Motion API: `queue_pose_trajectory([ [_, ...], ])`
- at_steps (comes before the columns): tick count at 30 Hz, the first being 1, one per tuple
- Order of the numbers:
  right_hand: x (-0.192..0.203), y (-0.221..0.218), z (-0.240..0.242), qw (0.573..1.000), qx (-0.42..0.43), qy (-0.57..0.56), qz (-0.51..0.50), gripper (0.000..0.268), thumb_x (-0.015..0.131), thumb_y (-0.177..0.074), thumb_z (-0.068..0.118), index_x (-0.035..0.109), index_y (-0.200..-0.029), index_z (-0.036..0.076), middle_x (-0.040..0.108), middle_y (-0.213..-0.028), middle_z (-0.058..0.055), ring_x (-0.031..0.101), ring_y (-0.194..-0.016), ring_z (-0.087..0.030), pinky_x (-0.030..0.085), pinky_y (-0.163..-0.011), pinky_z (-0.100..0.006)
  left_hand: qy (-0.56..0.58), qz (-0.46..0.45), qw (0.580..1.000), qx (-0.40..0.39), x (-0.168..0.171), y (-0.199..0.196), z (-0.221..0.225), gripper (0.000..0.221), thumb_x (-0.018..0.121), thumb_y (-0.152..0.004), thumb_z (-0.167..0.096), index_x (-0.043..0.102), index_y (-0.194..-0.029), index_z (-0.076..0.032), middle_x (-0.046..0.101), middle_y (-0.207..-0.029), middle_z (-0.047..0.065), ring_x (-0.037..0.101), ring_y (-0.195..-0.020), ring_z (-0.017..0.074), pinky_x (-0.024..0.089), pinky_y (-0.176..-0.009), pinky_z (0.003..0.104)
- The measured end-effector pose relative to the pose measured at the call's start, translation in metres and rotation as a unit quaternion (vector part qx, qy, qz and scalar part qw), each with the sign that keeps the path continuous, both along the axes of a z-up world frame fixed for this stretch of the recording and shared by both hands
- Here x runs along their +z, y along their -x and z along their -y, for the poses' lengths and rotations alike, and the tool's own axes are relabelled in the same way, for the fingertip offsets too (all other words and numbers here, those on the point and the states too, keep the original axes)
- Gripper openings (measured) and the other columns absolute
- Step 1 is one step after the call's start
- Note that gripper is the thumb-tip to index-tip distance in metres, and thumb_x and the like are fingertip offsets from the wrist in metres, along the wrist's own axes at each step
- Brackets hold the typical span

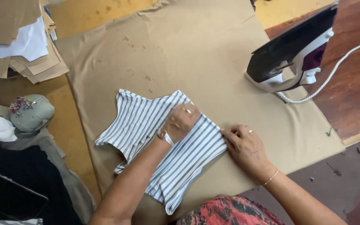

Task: The person is ironing a striped sleeveless top on a brown paper-covered work surface, smoothing the fabric and flipping it to ensure all wrinkles are removed.

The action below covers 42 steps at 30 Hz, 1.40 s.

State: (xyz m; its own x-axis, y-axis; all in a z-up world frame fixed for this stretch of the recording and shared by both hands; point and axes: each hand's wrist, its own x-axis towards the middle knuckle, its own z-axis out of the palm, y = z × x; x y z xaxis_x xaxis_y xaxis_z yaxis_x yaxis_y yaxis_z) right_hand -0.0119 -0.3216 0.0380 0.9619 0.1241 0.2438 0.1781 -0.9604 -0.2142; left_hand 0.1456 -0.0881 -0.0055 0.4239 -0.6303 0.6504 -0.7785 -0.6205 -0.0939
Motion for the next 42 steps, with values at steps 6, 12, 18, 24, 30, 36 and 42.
queue_pose_trajectory([
  [6, -0.018, 0.018, 0.02, 0.998, 0.043, 0.013, 0.051, 0.027, 0.07, -0.09, 0.027, 0.073, -0.117, 0.027, 0.057, -0.095, -0.003, 0.064, -0.084, -0.026, 0.054, -0.068, -0.039, -0.008, -0.202, 0.979, -0.021, 0.011, 0.052, 0.009, 0.064, 0.052, -0.097, -0.06, 0.058, -0.129, -0.004, 0.058, -0.124, 0.02, 0.054, -0.13, 0.0423, 0.042, -0.111, 0.056],
  [12, -0.012, 0.022, 0.027, 1.0, 0.01, 0.004, 0.009, 0.024, 0.069, -0.093, 0.03, 0.075, -0.115, 0.037, 0.059, -0.093, 0.004, 0.063, -0.089, -0.018, 0.054, -0.073, -0.033, -0.097, -0.404, 0.909, 0.026, 0.06, 0.098, 0.02, 0.082, 0.053, -0.094, -0.064, 0.046, -0.15, -0.004, 0.045, -0.154, 0.026, 0.026, -0.151, 0.0494, 0.005, -0.122, 0.068],
  [18, 0.01, -0.03, 0.107, 0.815, -0.257, -0.511, 0.09, 0.042, 0.071, -0.102, 0.011, 0.045, -0.135, 0.01, 0.053, -0.125, -0.004, 0.054, -0.109, -0.011, 0.048, -0.1, -0.022, -0.106, -0.328, 0.938, -0.034, 0.018, 0.124, 0.035, 0.088, 0.047, -0.086, -0.077, 0.035, -0.157, -0.027, 0.029, -0.169, 0.004, 0.015, -0.158, 0.0384, 0.0, -0.124, 0.067],
  [24, 0.043, -0.094, 0.143, 0.887, -0.166, -0.418, 0.103, 0.051, 0.084, -0.097, 0.013, 0.052, -0.135, 0.005, 0.065, -0.125, -0.01, 0.063, -0.112, -0.017, 0.054, -0.101, -0.029, -0.108, -0.413, 0.903, -0.045, 0.059, 0.162, -0.007, 0.08, 0.032, -0.095, -0.069, 0.039, -0.154, -0.015, 0.036, -0.163, 0.012, 0.019, -0.156, 0.0314, 0.001, -0.124, 0.062],
  [30, 0.082, -0.11, 0.13, 0.906, -0.019, -0.403, 0.126, 0.041, 0.079, -0.106, 0.007, 0.053, -0.138, 0.002, 0.06, -0.126, -0.011, 0.059, -0.119, -0.019, 0.054, -0.106, -0.033, -0.022, -0.383, 0.92, -0.075, 0.049, 0.218, -0.053, 0.07, 0.068, -0.091, -0.05, 0.055, -0.14, -0.002, 0.056, -0.146, 0.018, 0.043, -0.145, 0.0346, 0.016, -0.125, 0.057],
  [36, 0.178, -0.073, 0.027, 0.984, -0.128, 0.056, -0.114, 0.06, 0.078, -0.094, 0.058, 0.069, -0.117, 0.004, 0.077, -0.099, -0.024, 0.072, -0.09, -0.046, 0.052, -0.071, -0.052, -0.08, -0.412, 0.906, -0.058, 0.016, 0.239, -0.04, 0.078, 0.06, -0.091, -0.053, 0.043, -0.149, -0.004, 0.032, -0.164, 0.02, 0.024, -0.154, 0.034, 0.006, -0.127, 0.056],
  [42, 0.141, -0.037, -0.036, 0.937, -0.097, 0.14, -0.304, 0.056, 0.062, -0.088, 0.068, 0.061, -0.101, 0.013, 0.078, -0.091, -0.018, 0.072, -0.092, -0.042, 0.051, -0.073, -0.047, -0.04, -0.464, 0.883, -0.062, 0.023, 0.234, -0.045, 0.071, 0.058, -0.093, -0.05, 0.047, -0.148, -0.007, 0.036, -0.164, 0.014, 0.024, -0.156, 0.0295, 0.008, -0.128, 0.052],
])
